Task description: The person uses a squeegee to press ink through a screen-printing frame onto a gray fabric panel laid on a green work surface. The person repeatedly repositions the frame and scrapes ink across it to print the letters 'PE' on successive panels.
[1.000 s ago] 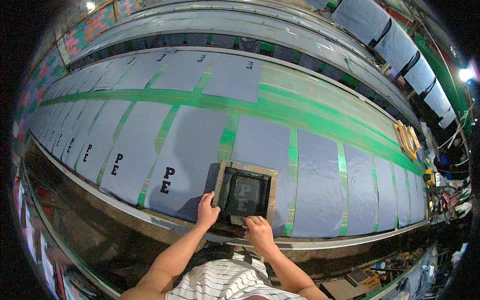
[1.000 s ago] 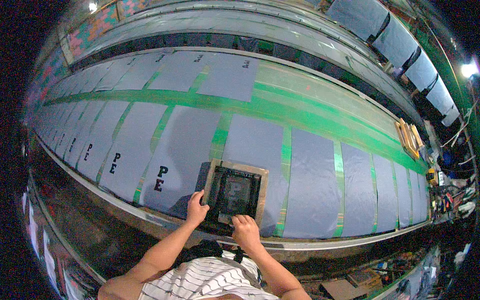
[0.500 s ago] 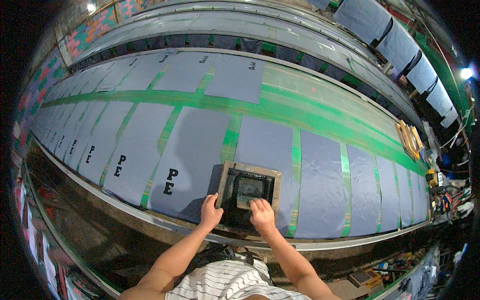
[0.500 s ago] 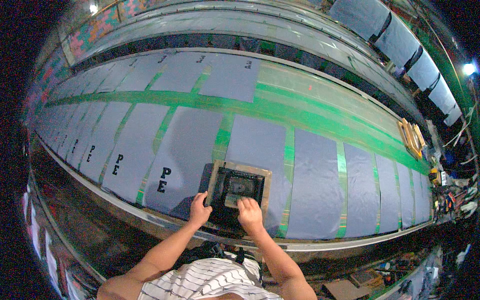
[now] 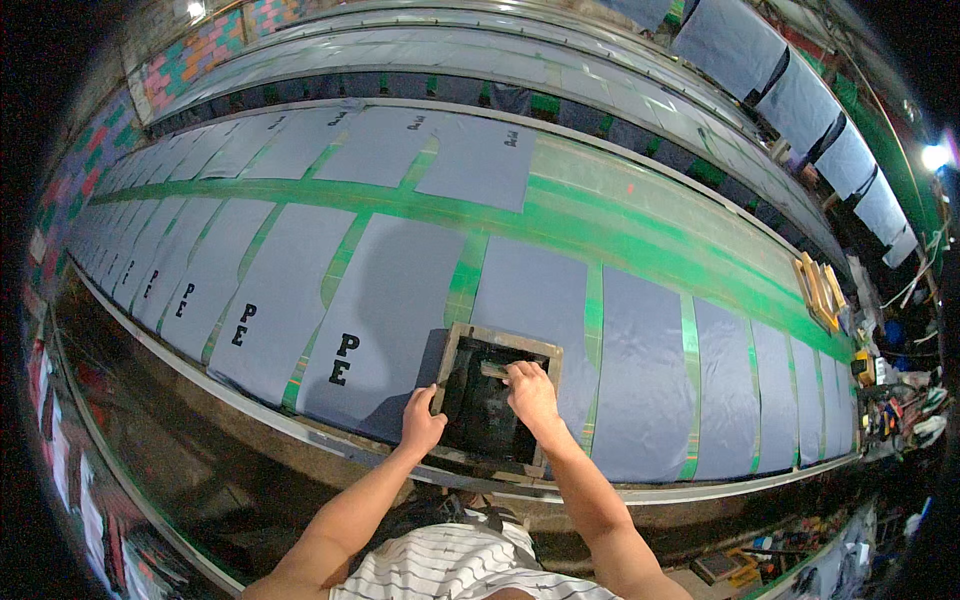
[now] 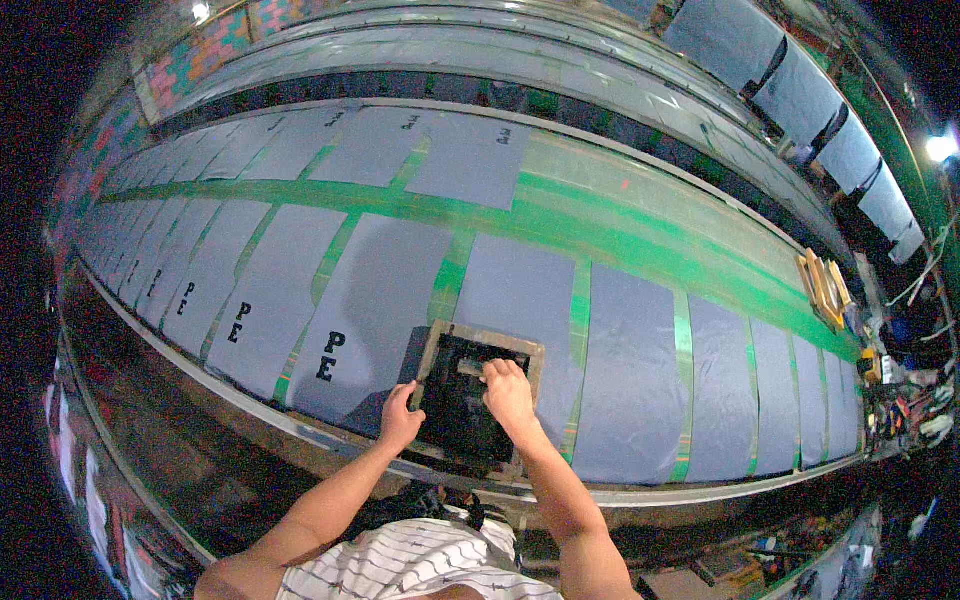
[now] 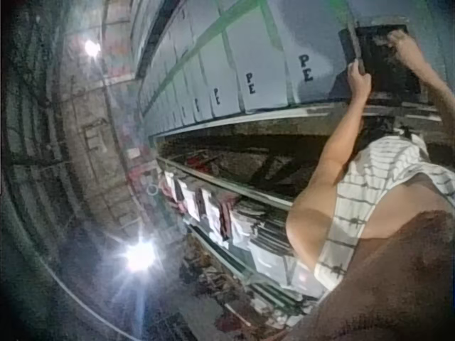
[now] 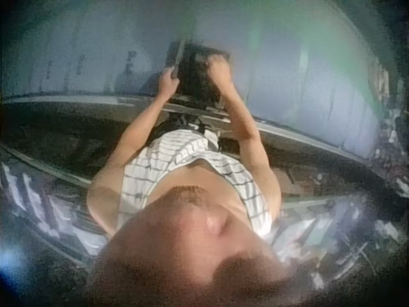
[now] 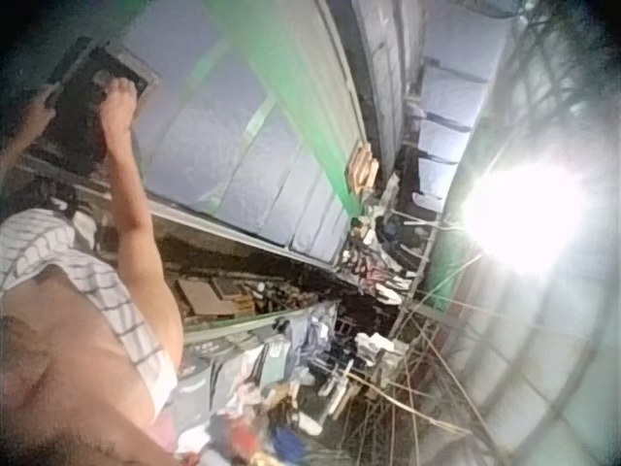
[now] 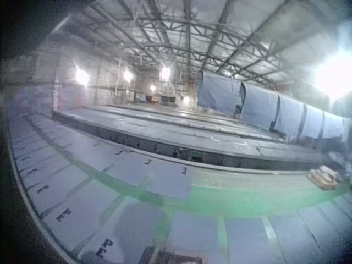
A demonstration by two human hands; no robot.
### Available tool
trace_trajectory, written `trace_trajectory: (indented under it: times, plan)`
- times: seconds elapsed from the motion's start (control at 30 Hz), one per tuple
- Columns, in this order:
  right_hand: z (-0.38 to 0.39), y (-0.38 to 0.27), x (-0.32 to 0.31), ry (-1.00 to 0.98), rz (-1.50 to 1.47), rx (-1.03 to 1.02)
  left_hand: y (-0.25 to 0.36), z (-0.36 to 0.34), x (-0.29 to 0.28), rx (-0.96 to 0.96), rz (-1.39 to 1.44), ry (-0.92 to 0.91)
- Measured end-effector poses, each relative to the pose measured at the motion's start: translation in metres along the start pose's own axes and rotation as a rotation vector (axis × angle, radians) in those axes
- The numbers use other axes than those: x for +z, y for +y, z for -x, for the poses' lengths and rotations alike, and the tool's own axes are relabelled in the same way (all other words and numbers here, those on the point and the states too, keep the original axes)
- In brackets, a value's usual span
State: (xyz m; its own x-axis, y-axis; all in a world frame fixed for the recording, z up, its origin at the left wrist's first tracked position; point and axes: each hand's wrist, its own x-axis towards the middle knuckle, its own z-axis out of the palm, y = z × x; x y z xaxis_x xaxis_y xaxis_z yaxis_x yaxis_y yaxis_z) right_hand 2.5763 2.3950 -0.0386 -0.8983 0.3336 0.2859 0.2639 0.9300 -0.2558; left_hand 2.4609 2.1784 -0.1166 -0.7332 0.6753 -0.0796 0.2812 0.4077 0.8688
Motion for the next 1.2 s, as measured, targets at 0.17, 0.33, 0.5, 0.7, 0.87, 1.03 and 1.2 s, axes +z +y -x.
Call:
trace_trajectory:
  times: [0.17,0.33,0.5,0.7,0.87,1.03,1.2]
  plan:
    - [-0.03,0.0,-0.018,-0.042,0.005,0.067,0.01,0.001,-0.005,-0.015,-0.021,0.011]
    - [-0.036,0.018,-0.003,-0.009,-0.011,0.082,0.025,-0.001,-0.008,-0.029,-0.016,-0.04]
    - [-0.021,0.005,-0.012,-0.036,0.014,0.07,0.025,-0.001,-0.009,-0.02,-0.022,-0.021]
    - [0.041,-0.035,-0.033,-0.121,-0.03,0.106,0.037,0.0,-0.012,-0.039,-0.025,-0.04]
    - [0.101,-0.065,-0.036,-0.07,-0.008,0.013,0.044,-0.001,-0.014,-0.042,-0.021,-0.046]
    - [0.127,-0.087,-0.049,-0.084,-0.007,0.024,0.051,-0.003,-0.015,-0.054,-0.005,-0.052]
    - [0.129,-0.081,-0.06,-0.108,-0.095,0.03,0.061,-0.006,-0.015,-0.045,0.003,-0.055]
